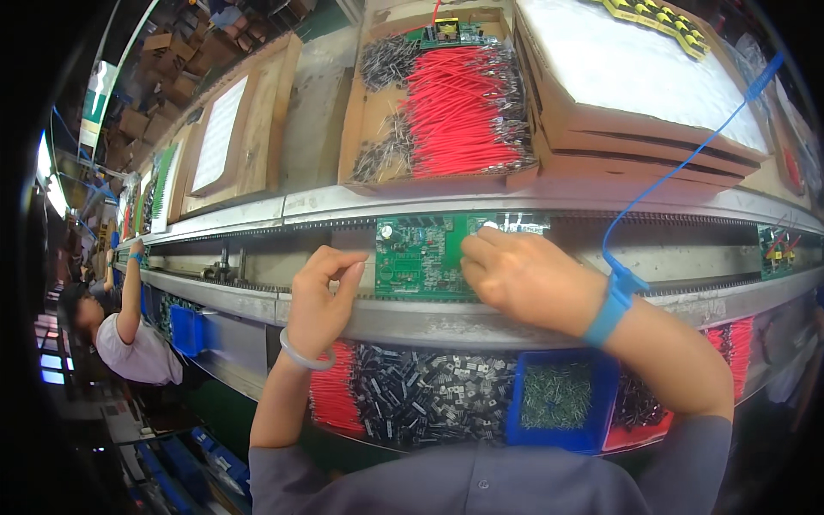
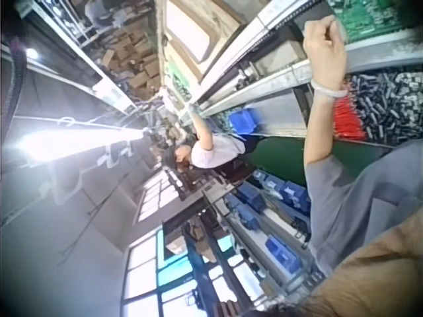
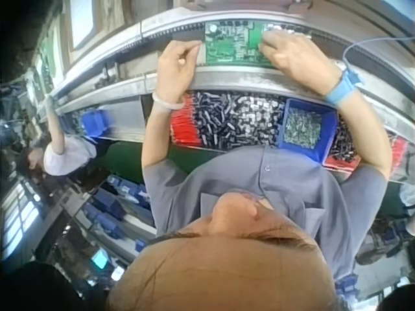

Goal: The person assembles printed circuit boards on an assembly line by picking electronic components, wires, and transformers from bins and boxes and inserting them into the boards by hand.

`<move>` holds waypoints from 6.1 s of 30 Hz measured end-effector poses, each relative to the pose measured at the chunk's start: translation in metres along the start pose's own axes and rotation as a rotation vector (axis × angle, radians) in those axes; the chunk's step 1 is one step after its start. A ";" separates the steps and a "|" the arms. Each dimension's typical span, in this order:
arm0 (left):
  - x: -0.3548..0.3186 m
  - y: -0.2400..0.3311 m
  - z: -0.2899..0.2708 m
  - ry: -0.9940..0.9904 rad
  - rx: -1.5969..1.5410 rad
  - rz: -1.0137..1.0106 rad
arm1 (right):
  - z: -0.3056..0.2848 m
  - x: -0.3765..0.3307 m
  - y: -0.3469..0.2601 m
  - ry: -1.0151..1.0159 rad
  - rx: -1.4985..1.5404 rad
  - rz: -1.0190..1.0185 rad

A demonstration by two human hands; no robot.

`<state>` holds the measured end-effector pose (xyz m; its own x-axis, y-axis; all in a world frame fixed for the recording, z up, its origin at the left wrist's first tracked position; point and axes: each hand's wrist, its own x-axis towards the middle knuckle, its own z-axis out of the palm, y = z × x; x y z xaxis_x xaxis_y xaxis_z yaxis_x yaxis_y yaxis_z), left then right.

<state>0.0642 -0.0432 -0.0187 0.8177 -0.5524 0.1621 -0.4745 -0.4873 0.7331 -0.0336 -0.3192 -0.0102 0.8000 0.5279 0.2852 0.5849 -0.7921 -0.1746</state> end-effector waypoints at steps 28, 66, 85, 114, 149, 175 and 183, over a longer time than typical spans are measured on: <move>0.005 0.008 0.021 0.020 0.264 0.274 | -0.003 -0.004 -0.002 -0.009 0.029 0.067; -0.002 0.166 0.135 -0.587 -0.140 0.652 | -0.070 -0.206 -0.075 -0.154 0.142 0.549; -0.013 0.216 0.217 -0.864 0.251 0.921 | -0.131 -0.230 -0.087 0.438 0.349 0.732; -0.022 0.195 0.224 -0.892 -0.076 0.906 | -0.018 -0.085 0.025 0.243 0.304 0.340; -0.028 0.071 0.030 -0.110 -0.307 0.057 | -0.020 -0.078 0.018 0.095 0.137 0.243; 0.012 0.042 0.047 -0.086 0.097 0.221 | -0.048 -0.111 -0.063 0.051 0.141 0.163; 0.010 0.039 0.046 -0.085 0.093 0.204 | -0.049 -0.120 -0.077 -0.046 0.131 0.128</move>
<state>0.0393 -0.0987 -0.0189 0.6730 -0.6991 0.2416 -0.6585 -0.4175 0.6262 -0.1812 -0.3365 0.0156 0.8724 0.4415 0.2099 0.4883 -0.8085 -0.3286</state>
